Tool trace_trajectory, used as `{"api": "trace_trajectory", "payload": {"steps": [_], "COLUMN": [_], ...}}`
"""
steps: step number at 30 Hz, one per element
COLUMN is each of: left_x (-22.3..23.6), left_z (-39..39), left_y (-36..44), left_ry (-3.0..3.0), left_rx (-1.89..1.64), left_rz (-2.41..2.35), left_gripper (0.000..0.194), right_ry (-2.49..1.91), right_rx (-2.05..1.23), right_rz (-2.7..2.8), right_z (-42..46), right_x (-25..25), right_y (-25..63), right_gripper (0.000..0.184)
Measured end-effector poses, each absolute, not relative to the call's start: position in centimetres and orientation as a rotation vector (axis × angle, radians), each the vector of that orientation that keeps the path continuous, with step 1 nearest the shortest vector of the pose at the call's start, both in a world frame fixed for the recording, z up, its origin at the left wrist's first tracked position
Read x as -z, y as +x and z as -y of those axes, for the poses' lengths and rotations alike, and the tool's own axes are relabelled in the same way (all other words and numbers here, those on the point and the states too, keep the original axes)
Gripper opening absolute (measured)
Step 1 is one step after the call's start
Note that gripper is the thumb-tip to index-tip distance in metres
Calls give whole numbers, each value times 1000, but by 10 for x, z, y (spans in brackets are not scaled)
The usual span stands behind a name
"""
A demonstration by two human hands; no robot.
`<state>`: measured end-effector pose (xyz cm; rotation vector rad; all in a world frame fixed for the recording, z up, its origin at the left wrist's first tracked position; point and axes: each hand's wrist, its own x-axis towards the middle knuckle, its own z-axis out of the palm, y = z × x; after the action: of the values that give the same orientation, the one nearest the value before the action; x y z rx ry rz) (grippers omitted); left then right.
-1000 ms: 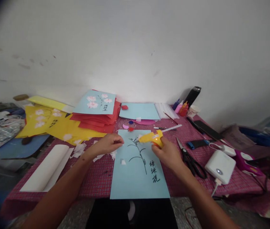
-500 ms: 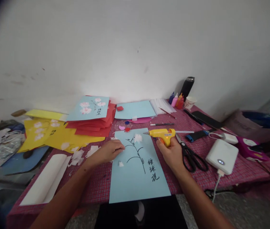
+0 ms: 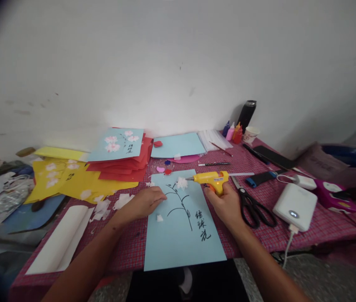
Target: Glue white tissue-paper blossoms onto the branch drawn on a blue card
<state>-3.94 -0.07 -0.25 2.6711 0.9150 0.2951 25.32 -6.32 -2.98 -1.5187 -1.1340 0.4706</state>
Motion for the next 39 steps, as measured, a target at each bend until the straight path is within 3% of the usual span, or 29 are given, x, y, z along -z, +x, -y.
{"api": "trace_trajectory", "payload": {"steps": [25, 39], "left_x": [-7, -6], "left_z": [-1, -2], "left_y": [-46, -52], "left_ry": [2674, 2698], "left_rx": [-408, -436], "left_rz": [-893, -761], "left_gripper": [29, 47], "right_ry": [-1504, -1575], "right_rx": [-504, -438], "right_rz": [1131, 1151], "right_z": [66, 67], "right_x": [25, 26], "right_y": [251, 252], "right_gripper": [28, 25]}}
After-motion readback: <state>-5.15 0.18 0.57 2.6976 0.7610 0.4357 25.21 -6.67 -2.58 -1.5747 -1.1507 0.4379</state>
